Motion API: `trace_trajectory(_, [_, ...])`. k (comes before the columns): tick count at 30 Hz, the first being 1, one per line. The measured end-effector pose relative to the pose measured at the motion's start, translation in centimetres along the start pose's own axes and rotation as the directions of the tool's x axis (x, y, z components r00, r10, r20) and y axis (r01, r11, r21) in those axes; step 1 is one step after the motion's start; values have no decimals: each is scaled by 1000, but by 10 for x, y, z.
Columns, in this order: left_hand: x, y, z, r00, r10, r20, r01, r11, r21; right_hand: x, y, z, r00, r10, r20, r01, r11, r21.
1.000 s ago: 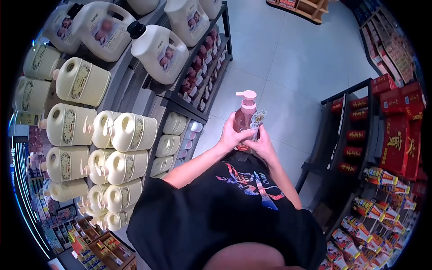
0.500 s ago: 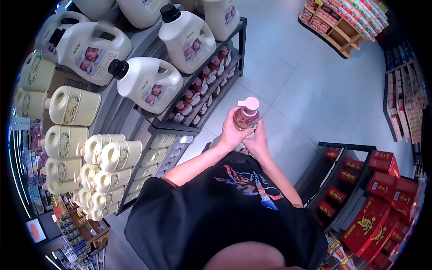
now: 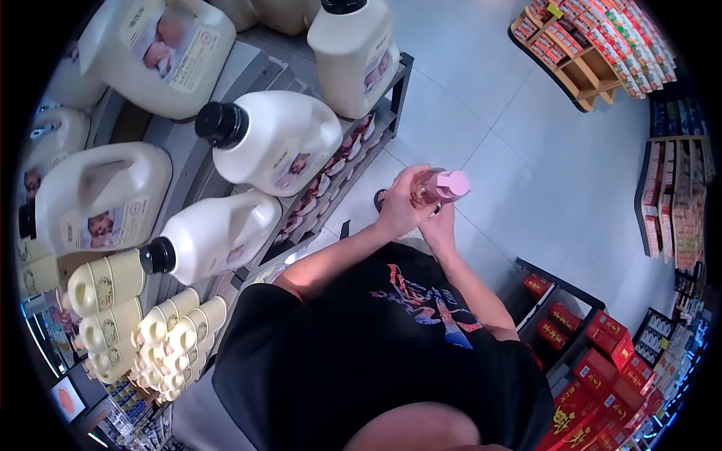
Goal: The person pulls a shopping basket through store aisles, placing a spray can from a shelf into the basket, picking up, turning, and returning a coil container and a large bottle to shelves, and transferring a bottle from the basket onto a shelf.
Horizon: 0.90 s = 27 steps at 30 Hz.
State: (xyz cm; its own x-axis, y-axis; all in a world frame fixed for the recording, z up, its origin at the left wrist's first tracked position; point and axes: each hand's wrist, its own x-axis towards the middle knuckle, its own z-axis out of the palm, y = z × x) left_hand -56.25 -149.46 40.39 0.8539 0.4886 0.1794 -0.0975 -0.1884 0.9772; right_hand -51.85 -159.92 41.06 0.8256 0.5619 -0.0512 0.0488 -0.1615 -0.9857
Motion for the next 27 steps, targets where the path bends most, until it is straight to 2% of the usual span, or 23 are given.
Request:
trace_trajectory(1, [14, -8, -1, 1000, -18, 5, 18, 1000, -6, 15, 2, 3, 999, -35, -33, 36, 999, 30])
trace_trajectory(3, [33, -19, -4, 998, -42, -51, 36, 992, -117, 37, 14, 7, 998, 39, -46, -37, 999, 40])
trace_trajectory(5, [50, -23, -8, 995, -87, -38, 82, 989, -122, 59, 22, 13, 999, 30, -33, -27, 995, 96])
trace_trajectory(6, [57, -23, -10, 994, -98, -43, 97, 995, -38, 68, 26, 14, 999, -43, -12, 44, 991, 123])
trace_trajectory(7, [62, -25, -12, 993, -113, -47, 115, 992, 44, 76, 35, 15, 999, -33, -12, 34, 991, 132])
trace_trajectory(8, [67, -27, -13, 992, -123, -42, 125, 991, 49, 84, 47, 15, 998, -35, 42, 33, 998, 61])
trace_trajectory(9, [77, -23, -14, 991, -101, -83, 119, 961, 248, 97, 52, 15, 995, -37, 94, 39, 999, -12])
trace_trajectory(10, [85, -25, -14, 991, -71, -116, 116, 891, 439, 105, 58, 18, 997, 18, 80, -24, 997, 76])
trace_trajectory(11, [90, -32, -12, 991, -82, -107, 122, 887, 445, 115, 66, 19, 997, 30, 76, -36, 996, 85])
trace_trajectory(13, [96, -50, -4, 978, -108, -178, 186, 840, 510, 135, 70, 17, 996, -44, 75, 41, 998, 46])
trace_trajectory(14, [100, -64, -3, 978, -122, -168, 193, 830, 524, 144, 72, 21, 998, -49, 33, 42, 982, 185])
trace_trajectory(16, [107, -91, -3, 947, -261, -188, 316, 861, 398, 163, 108, 26, 998, -33, 57, 22, 982, 187])
trace_trajectory(17, [108, -104, -3, 942, -280, -183, 332, 849, 410, 171, 127, 28, 996, -33, 85, 18, 985, 173])
trace_trajectory(18, [113, -114, -4, 916, -355, -185, 400, 833, 384, 181, 147, 30, 993, -27, 116, 14, 994, 110])
trace_trajectory(19, [119, -127, -4, 887, -423, -186, 462, 812, 356, 192, 167, 33, 993, -16, 114, 2, 992, 122])
trace_trajectory(21, [119, -165, -6, 874, -462, -152, 486, 806, 338, 212, 207, 47, 988, -7, 153, -33, 966, 255])
trace_trajectory(22, [123, -175, -4, 866, -475, -156, 500, 826, 260, 224, 225, 56, 990, -18, 142, -35, 931, 363])
trace_trajectory(23, [127, -185, -2, 859, -487, -160, 510, 841, 180, 236, 242, 63, 990, -1, 144, -54, 926, 373])
trace_trajectory(25, [134, -199, -1, 850, -501, -159, 526, 823, 217, 256, 261, 76, 993, 24, 116, -59, 950, 305])
trace_trajectory(26, [138, -203, 1, 844, -508, -175, 536, 818, 211, 265, 264, 74, 989, 38, 145, -65, 980, 189])
trace_trajectory(27, [139, -209, 3, 837, -513, -193, 545, 814, 202, 272, 270, 77, 988, 54, 146, -82, 978, 194])
